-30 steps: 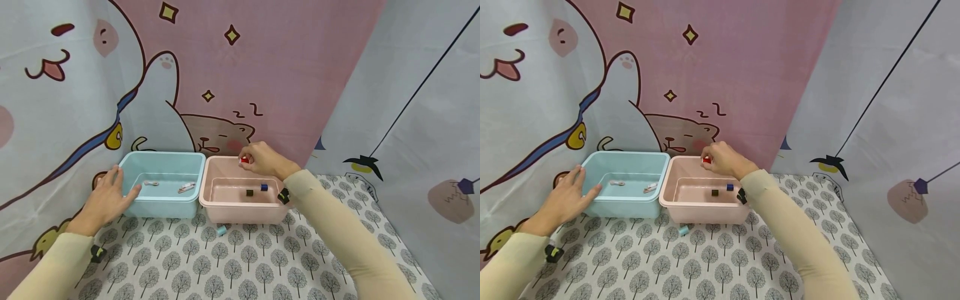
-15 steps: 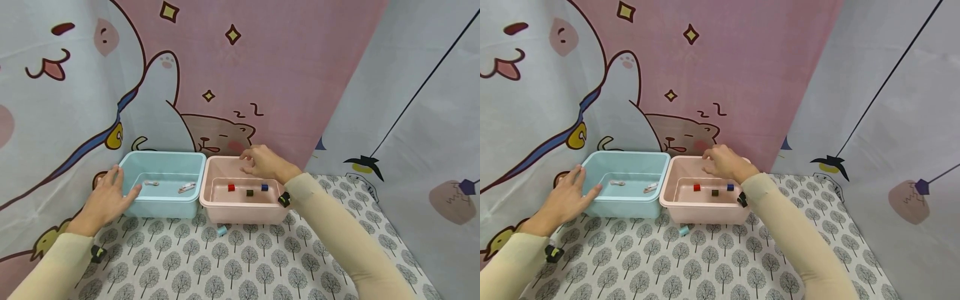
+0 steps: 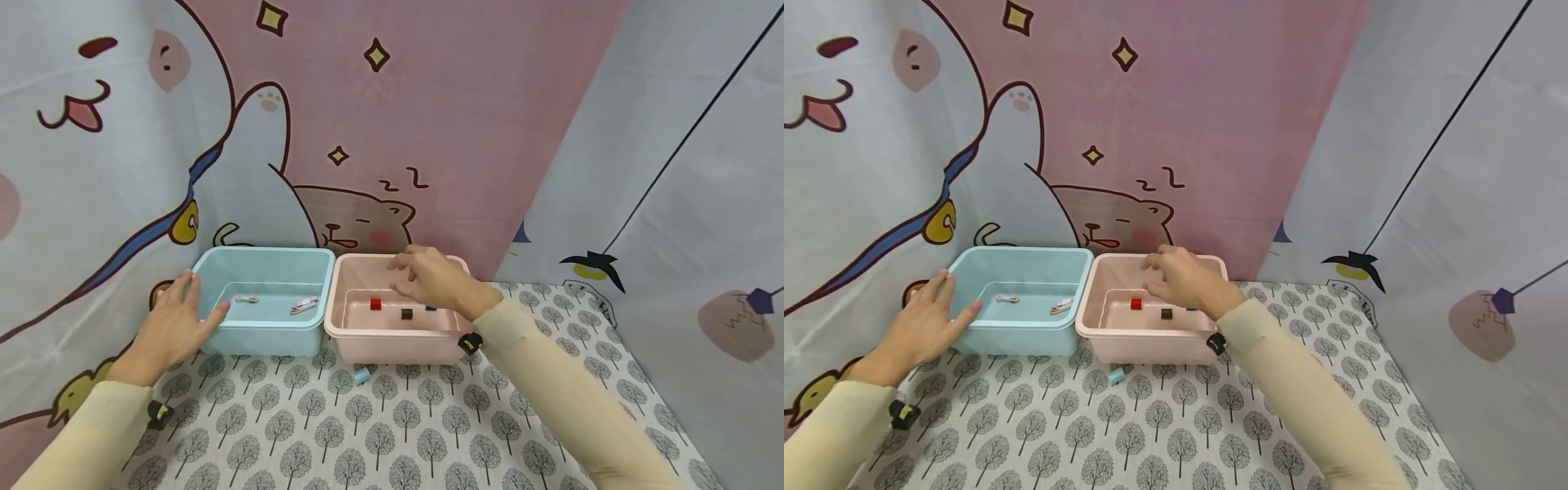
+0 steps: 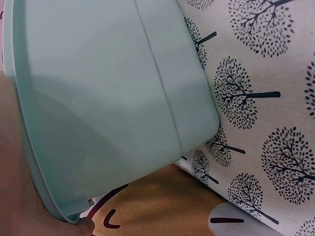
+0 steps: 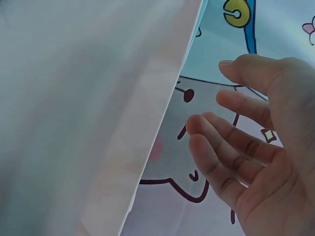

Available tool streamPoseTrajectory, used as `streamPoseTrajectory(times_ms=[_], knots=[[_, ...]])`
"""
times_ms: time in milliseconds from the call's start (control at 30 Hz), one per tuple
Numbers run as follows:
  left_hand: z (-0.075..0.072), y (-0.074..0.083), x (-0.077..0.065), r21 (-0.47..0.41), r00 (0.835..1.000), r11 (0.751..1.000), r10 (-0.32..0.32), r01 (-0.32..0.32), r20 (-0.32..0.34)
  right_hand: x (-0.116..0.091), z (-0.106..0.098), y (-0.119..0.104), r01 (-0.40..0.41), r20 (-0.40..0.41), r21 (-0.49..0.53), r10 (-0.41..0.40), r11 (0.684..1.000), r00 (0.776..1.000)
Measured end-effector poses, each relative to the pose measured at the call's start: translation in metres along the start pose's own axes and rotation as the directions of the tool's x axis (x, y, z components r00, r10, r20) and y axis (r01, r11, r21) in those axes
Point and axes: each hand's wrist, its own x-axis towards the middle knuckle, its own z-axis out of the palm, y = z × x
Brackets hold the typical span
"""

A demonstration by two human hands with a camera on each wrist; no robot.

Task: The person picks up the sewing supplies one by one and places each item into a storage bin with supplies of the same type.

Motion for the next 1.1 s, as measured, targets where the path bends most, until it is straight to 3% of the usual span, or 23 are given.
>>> streamPoseTrajectory(times_ms=[367,533,800,967,1100], knots=[[0.001,-0.001,0.001,0.0,1.0,1.0,0.001,-0.001,-0.007,-0.031,0.014,-0.022,0.136,-0.121,0.085,-0.125,0.987,0.985],[0.002,-0.001,0.001,0.0,1.0,1.0,-0.005,0.005,-0.001,-0.05,0.024,-0.032,0.151,-0.153,0.1,-0.134,0.984,0.979],[0.002,0.0,-0.001,-0.005,1.0,1.0,-0.007,0.007,0.001,-0.077,0.05,-0.041,0.261,-0.326,0.009,-0.244,0.965,0.913],[0.001,0.0,-0.002,-0.008,1.0,1.0,-0.004,0.004,-0.014,-0.092,0.062,-0.048,0.278,-0.319,0.016,-0.259,0.96,0.912],[0.0,0.001,-0.003,-0.009,1.0,1.0,-0.001,0.001,-0.016,-0.1,0.074,-0.053,0.341,-0.33,-0.003,-0.323,0.94,0.887]])
